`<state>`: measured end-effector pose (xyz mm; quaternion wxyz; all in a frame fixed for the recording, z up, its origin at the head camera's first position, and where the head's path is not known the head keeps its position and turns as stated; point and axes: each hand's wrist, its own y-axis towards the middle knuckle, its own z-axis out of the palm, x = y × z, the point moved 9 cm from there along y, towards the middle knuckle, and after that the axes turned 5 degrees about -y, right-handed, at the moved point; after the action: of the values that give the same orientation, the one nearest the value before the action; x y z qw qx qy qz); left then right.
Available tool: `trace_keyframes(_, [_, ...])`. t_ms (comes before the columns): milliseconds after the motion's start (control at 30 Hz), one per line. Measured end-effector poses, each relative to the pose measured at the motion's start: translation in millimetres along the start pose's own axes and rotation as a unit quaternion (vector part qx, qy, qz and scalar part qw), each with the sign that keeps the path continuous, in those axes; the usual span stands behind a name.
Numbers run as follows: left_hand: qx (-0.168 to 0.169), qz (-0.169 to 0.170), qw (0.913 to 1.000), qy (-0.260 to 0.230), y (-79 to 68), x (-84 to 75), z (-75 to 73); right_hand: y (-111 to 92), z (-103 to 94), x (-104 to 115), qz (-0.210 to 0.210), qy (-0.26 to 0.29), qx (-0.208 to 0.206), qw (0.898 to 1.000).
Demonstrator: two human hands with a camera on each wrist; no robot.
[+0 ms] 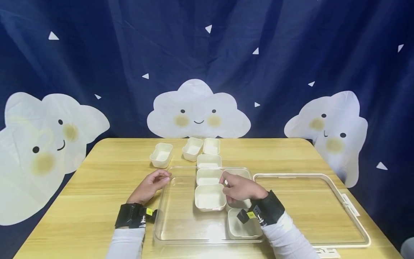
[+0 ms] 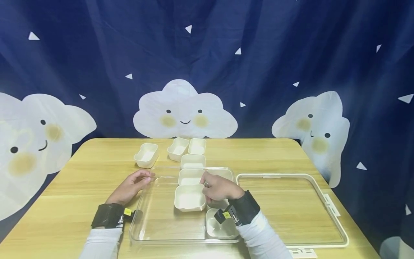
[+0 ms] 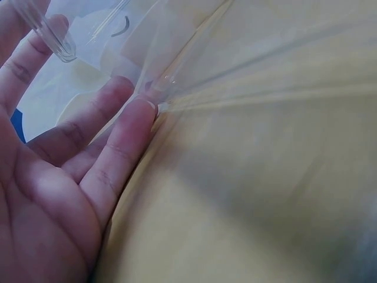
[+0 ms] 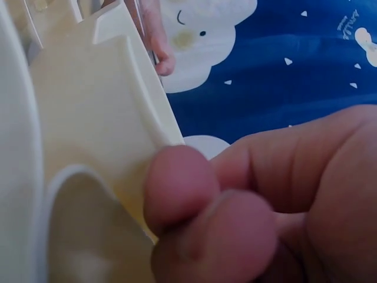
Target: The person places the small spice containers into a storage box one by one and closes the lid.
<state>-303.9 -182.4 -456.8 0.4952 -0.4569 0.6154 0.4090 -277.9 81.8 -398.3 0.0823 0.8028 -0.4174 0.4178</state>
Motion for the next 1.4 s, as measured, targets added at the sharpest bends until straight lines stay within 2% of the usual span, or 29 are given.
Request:
trace_keyframes(700, [-0.002, 0.002, 1.0000, -0.007, 0.9, -1.1, 0.6, 3.8, 2.3, -6.5, 0.020, -0.011, -0.004, 1.000])
trace_keyframes(1033, [0.000, 0.002, 1.0000, -0.005, 1.8, -1.1, 1.0, 4.8, 1.9, -5.4, 0.013, -0.023, -0.011, 1.000])
trace_keyframes(1400, [0.002, -0.013, 0.9999, 0.003, 1.0, 0.4, -0.4, 4.7, 2.6, -4.5, 0.019, -0.029, -0.007, 0.999])
